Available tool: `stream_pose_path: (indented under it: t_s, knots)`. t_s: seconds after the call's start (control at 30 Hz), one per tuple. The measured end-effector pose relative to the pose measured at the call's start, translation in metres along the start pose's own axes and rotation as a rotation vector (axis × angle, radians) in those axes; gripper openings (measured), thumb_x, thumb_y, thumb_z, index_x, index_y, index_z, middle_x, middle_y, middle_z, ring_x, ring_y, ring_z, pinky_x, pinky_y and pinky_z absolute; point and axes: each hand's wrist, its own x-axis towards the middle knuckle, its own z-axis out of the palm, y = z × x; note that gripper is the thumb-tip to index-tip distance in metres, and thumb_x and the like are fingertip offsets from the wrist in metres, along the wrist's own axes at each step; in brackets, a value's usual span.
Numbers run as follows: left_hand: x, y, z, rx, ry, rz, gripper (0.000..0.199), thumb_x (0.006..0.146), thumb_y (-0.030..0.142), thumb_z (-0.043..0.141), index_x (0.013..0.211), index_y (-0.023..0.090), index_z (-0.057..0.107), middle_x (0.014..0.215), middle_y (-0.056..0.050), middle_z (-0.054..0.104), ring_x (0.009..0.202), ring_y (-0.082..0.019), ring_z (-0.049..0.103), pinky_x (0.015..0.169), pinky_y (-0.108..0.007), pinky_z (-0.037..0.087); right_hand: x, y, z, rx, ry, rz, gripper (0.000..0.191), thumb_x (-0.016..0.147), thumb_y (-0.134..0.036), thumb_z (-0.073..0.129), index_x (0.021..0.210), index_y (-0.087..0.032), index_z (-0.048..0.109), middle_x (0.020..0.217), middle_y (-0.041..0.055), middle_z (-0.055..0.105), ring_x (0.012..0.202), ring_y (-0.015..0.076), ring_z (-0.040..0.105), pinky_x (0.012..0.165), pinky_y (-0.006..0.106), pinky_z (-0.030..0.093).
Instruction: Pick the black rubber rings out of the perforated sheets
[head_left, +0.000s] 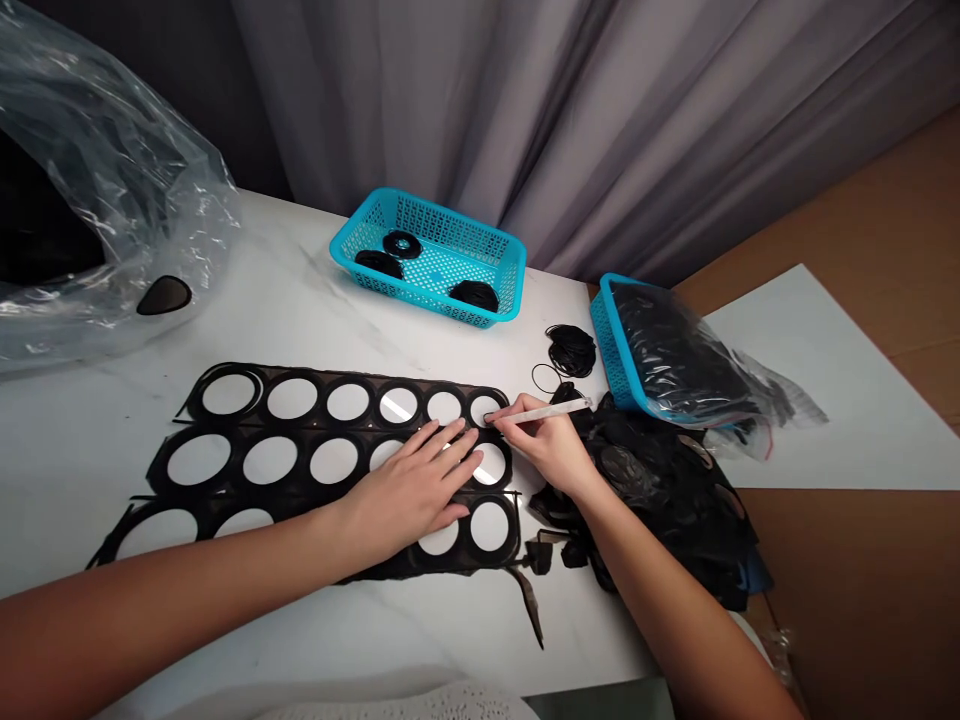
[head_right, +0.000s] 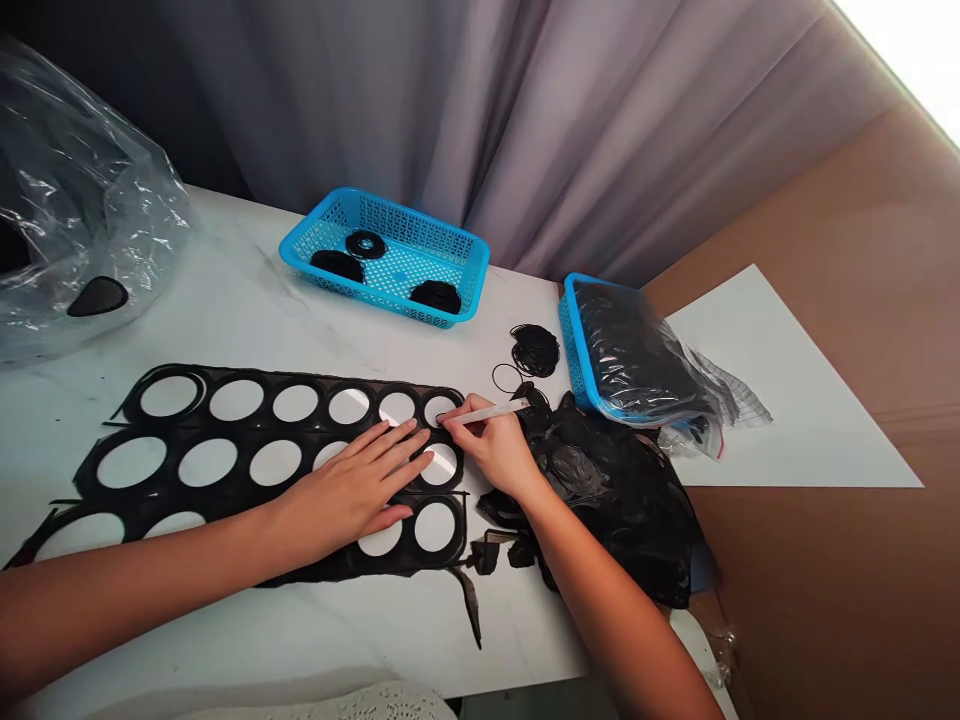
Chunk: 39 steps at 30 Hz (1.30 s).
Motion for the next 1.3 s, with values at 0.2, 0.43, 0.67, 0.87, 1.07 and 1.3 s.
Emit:
stream_pose_path:
  t_s: [0.2, 0.43, 0.67, 0.87, 1.07, 1.3]
  knots:
    - [-0.003, 0.001, 0.001, -0.003, 0.014, 0.011, 0.061, 0.098, 0.048, 0.056, 0.145, 0.012, 0.045, 0.155, -0.015, 0.044, 0.147, -0.033, 0.033, 0.121, -0.048, 0.022, 0.001, 0.002, 0.001, 0.011, -0.037, -0.016, 0.013, 0.091, -0.032, 0.063, 0.085, -0.021, 0.066, 0.097, 0.0069, 0.076, 0.095, 0.0228, 0.069, 0.083, 0.035, 0.05]
    - [-0.003, 0.001, 0.003, -0.034, 0.01, -0.004, 0.062, 0.098, 0.048, 0.055, 0.147, 0.013, 0.042, 0.156, -0.015, 0.041, 0.149, -0.033, 0.029, 0.121, -0.048, 0.02, 0.0, 0.002, 0.003, 0.019, -0.034, -0.024, 0.013, 0.092, -0.03, 0.062, 0.084, -0.021, 0.065, 0.098, 0.0071, 0.075, 0.096, 0.0224, 0.069, 0.084, 0.035, 0.051]
    - [-0.003, 0.001, 0.001, -0.016, -0.004, 0.004, 0.061, 0.099, 0.047, 0.055, 0.147, 0.012, 0.043, 0.156, -0.016, 0.041, 0.148, -0.034, 0.03, 0.121, -0.049, 0.02, -0.002, 0.004, 0.002, -0.117, -0.021, -0.116, 0.01, 0.095, -0.026, 0.059, 0.089, -0.022, 0.065, 0.096, 0.0055, 0.075, 0.091, 0.0212, 0.069, 0.082, 0.035, 0.052]
    - [-0.003, 0.0, 0.002, -0.045, -0.002, 0.0, 0.064, 0.097, 0.048, 0.057, 0.148, 0.012, 0.042, 0.156, -0.016, 0.042, 0.149, -0.036, 0.027, 0.121, -0.049, 0.022, -0.013, -0.004, 0.011, -0.73, -0.106, -0.443, 0.011, 0.094, -0.019, 0.053, 0.1, -0.021, 0.062, 0.115, 0.0118, 0.072, 0.101, 0.0278, 0.063, 0.086, 0.041, 0.045]
    - [0.0, -0.003, -0.001, -0.098, -0.035, -0.013, 0.056, 0.098, 0.045, 0.057, 0.144, 0.016, 0.048, 0.156, -0.014, 0.042, 0.149, -0.035, 0.028, 0.12, -0.05, 0.024, 0.013, -0.014, -0.049, -0.92, 0.557, -0.267, 0.018, 0.095, -0.02, 0.046, 0.083, -0.021, 0.06, 0.082, 0.0095, 0.071, 0.075, 0.0254, 0.061, 0.072, 0.037, 0.042]
    - [-0.018, 0.012, -0.019, -0.153, -0.046, 0.081, 0.053, 0.097, 0.041, 0.06, 0.143, 0.016, 0.048, 0.155, -0.017, 0.043, 0.149, -0.032, 0.03, 0.122, -0.045, 0.023, -0.048, -0.031, -0.044, -0.31, 0.342, -0.063, 0.023, 0.091, -0.03, 0.061, 0.07, -0.023, 0.052, 0.088, 0.0046, 0.075, 0.084, 0.0226, 0.068, 0.076, 0.033, 0.048]
